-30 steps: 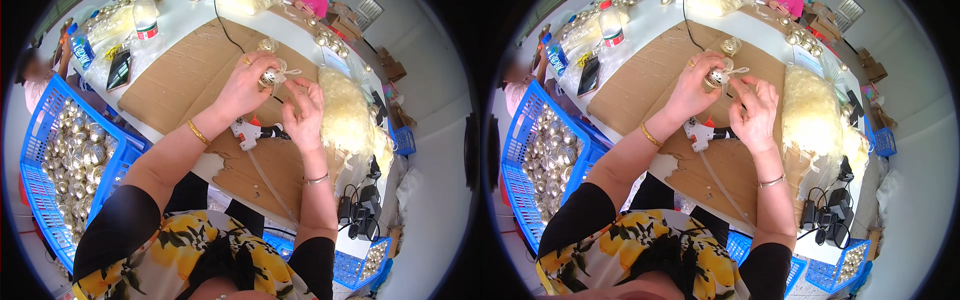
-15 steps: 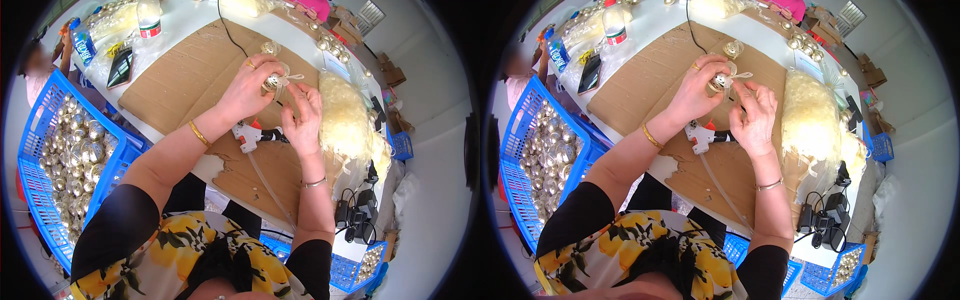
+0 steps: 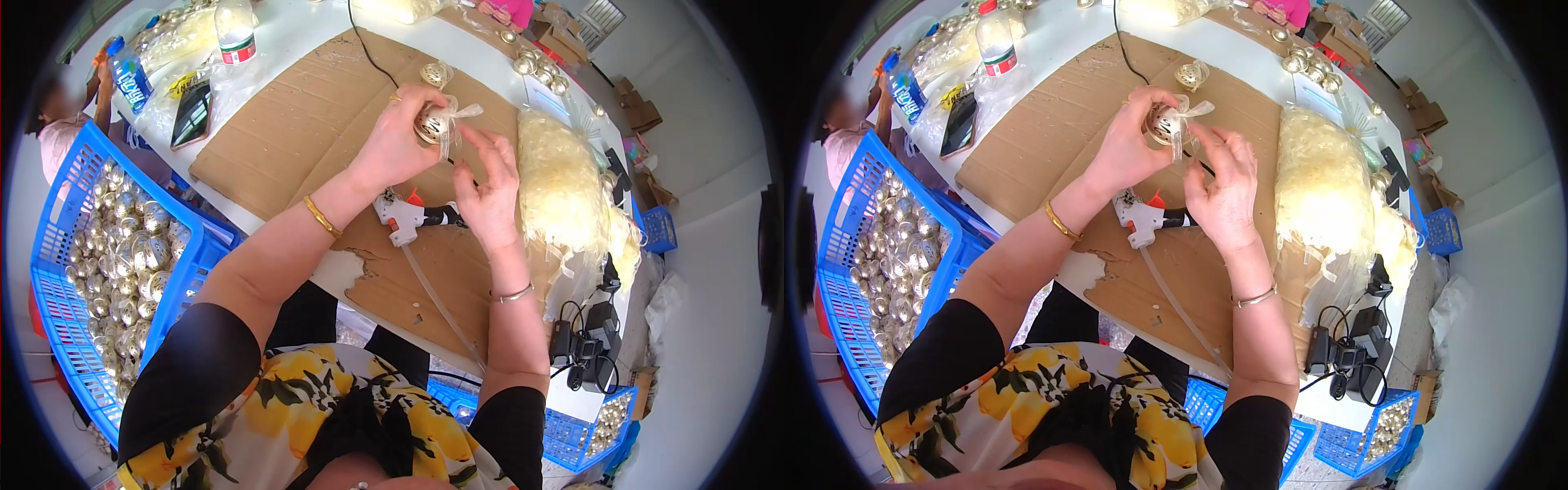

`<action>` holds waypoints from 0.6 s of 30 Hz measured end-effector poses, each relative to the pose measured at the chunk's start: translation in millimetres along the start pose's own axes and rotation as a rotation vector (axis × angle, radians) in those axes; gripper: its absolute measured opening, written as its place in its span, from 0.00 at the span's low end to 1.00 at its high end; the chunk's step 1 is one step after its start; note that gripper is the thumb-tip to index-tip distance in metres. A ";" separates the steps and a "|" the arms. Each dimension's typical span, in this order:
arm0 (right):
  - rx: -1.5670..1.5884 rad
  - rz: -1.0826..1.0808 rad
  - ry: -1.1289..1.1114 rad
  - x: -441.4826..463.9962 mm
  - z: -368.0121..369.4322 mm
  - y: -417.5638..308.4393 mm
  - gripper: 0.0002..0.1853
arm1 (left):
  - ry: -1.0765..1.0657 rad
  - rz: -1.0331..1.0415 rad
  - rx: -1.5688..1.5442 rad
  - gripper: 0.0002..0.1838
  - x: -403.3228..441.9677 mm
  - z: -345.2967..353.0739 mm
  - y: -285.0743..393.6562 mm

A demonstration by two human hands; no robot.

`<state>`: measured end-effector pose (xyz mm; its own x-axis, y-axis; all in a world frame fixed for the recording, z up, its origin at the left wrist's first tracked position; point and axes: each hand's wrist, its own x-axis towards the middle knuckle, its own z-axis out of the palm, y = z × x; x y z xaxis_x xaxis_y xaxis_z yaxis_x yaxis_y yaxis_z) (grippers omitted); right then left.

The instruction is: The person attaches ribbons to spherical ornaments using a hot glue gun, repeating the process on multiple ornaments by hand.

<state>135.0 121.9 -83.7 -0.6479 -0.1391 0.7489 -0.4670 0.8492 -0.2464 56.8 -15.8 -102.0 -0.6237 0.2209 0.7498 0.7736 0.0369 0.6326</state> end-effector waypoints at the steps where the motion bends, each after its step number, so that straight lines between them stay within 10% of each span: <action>1: 0.091 0.108 0.008 0.2 -1.9 -2.7 0.21 | 0.014 -0.103 -0.078 0.25 -0.8 0.9 -0.5; 11: 0.561 0.772 -0.224 6.3 -3.8 -10.5 0.28 | -0.066 -0.030 -0.100 0.28 -5.0 4.7 0.2; 18: 0.814 0.612 0.011 -1.4 11.5 -3.1 0.40 | -0.141 0.166 0.042 0.29 -7.1 3.0 16.5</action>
<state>130.4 113.6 -91.1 -0.9095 0.2109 0.3581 -0.3272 0.1681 -0.9299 74.3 -13.8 -97.5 -0.4678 0.3611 0.8067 0.8702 0.0286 0.4919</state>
